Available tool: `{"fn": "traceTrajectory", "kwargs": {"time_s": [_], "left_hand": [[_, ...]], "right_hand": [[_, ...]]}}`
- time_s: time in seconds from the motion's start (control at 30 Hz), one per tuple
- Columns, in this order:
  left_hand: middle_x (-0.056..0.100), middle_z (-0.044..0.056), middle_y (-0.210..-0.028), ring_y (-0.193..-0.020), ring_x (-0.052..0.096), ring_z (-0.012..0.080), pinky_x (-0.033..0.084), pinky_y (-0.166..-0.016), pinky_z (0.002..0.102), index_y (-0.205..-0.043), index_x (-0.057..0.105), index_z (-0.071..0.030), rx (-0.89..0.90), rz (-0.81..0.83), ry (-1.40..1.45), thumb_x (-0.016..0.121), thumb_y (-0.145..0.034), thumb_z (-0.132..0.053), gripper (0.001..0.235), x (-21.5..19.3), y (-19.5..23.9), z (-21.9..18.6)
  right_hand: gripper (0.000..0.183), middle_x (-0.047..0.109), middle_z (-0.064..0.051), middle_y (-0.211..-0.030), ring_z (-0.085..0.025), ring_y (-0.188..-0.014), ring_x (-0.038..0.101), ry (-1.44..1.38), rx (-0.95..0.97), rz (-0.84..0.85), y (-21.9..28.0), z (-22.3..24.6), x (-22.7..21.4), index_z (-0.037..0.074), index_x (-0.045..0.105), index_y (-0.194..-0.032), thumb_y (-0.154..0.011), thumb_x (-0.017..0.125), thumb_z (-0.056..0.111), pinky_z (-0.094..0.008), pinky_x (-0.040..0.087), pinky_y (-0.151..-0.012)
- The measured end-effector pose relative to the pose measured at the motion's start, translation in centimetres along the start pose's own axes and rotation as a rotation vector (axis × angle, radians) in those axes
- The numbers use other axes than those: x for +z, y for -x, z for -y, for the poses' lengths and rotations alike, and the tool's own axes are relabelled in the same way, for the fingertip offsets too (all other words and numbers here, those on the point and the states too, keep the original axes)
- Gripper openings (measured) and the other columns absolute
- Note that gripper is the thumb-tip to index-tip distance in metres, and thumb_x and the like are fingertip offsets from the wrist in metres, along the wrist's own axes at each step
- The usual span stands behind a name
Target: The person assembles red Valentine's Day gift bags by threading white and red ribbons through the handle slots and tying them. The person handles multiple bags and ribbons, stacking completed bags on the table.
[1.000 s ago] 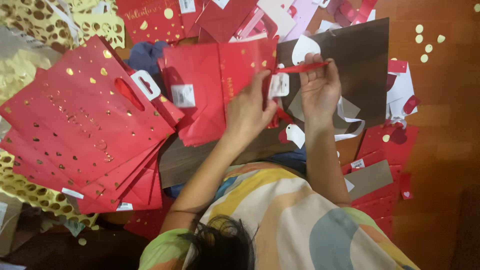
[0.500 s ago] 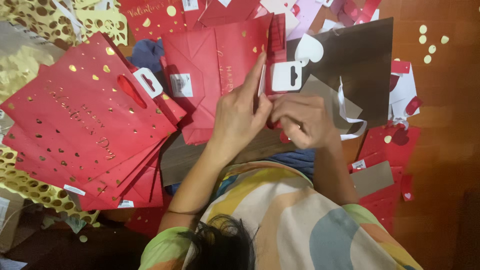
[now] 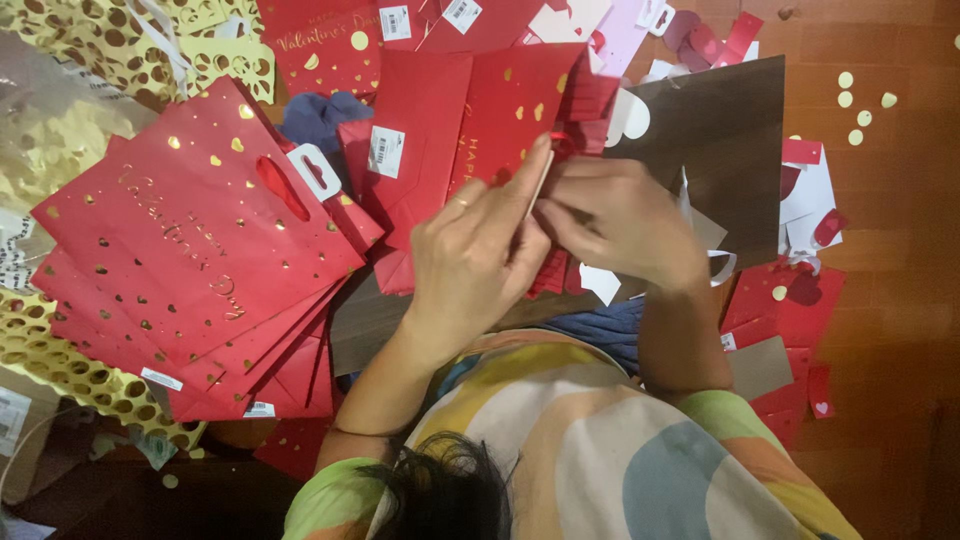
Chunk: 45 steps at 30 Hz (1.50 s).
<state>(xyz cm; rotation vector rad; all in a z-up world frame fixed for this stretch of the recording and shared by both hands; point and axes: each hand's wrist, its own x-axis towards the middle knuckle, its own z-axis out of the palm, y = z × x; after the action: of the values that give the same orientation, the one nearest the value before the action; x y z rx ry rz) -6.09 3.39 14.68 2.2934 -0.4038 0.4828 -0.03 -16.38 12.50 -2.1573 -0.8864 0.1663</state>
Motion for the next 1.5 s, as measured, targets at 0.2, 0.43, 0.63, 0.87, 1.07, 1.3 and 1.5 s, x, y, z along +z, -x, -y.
{"fn": "traceTrajectory", "kwargs": {"time_s": [0.2,0.43,0.63,0.87,1.07,1.3,1.5], "left_hand": [[0.062,0.003,-0.087,-0.076,0.06,0.0181,0.052,-0.07,0.034,-0.15,0.056,-0.011,0.012,-0.045,0.02,0.071,-0.091,0.001,0.063,-0.5,-0.2,0.0],[0.055,0.006,-0.079,-0.077,0.056,0.0229,0.049,-0.068,0.037,-0.13,0.071,-0.011,0.006,0.023,0.046,0.074,-0.084,-0.001,0.047,-2.6,-0.8,-0.5],[0.054,0.007,-0.083,-0.078,0.056,0.0229,0.049,-0.068,0.035,-0.132,0.071,-0.012,0.005,-0.013,0.052,0.074,-0.086,0.0,0.047,-4.0,-0.8,-0.4],[0.058,0.004,-0.088,-0.084,0.058,0.023,0.049,-0.074,0.037,-0.127,0.073,-0.013,0.048,0.052,0.048,0.079,-0.087,-0.005,0.041,-4.3,-0.9,-1.1],[0.058,0.005,-0.092,-0.088,0.061,0.0253,0.05,-0.083,0.043,-0.122,0.072,-0.008,0.2,0.15,0.19,0.084,-0.086,-0.015,0.038,-4.0,-1.5,-2.2],[0.056,0.001,-0.088,-0.084,0.059,0.024,0.055,-0.075,0.042,-0.109,0.071,-0.017,0.322,-0.269,0.166,0.093,-0.075,-0.016,0.041,-7.1,1.5,-3.1],[0.057,0.004,-0.1,-0.09,0.06,0.0258,0.052,-0.074,0.039,-0.117,0.063,-0.016,0.212,-0.271,0.174,0.087,-0.085,-0.003,0.042,0.0,-0.5,-0.6]], "right_hand": [[0.012,0.07,-0.014,-0.116,-0.031,-0.111,0.073,-0.071,-0.124,-0.417,2.2,0.0,-1.2,0.003,0.066,-0.106,-0.097,0.063,-0.004,-0.038,0.059,-0.095],[0.082,0.023,-0.025,-0.165,-0.042,-0.157,0.022,0.563,-0.097,-0.379,2.3,-2.5,0.6,0.011,0.024,-0.162,-0.09,0.062,-0.002,-0.061,0.015,-0.132],[0.068,0.025,-0.012,-0.173,-0.031,-0.159,0.027,0.27,0.061,-0.444,3.5,-3.7,1.0,0.013,0.017,-0.168,-0.112,0.052,-0.005,-0.043,0.026,-0.134],[0.087,0.017,-0.017,-0.171,-0.038,-0.157,0.022,0.264,-0.098,-0.497,3.0,-2.9,1.1,0.015,0.017,-0.167,-0.109,0.08,0.034,-0.046,0.026,-0.133],[0.03,0.059,-0.009,-0.145,-0.031,-0.147,0.042,0.416,-0.167,-0.442,2.7,-1.3,1.1,0.02,0.079,-0.117,-0.088,0.08,0.026,-0.051,0.022,-0.131],[0.027,0.074,-0.008,-0.116,-0.018,-0.124,0.067,0.106,-0.086,-0.738,6.2,-5.5,0.9,0.011,0.072,-0.116,-0.096,0.068,0.028,-0.056,0.035,-0.127],[0.05,0.058,-0.012,-0.147,-0.02,-0.135,0.058,-0.448,0.452,-1.095,7.9,-11.0,7.3,0.002,0.045,-0.148,-0.108,0.076,0.001,-0.036,0.049,-0.118]]}}
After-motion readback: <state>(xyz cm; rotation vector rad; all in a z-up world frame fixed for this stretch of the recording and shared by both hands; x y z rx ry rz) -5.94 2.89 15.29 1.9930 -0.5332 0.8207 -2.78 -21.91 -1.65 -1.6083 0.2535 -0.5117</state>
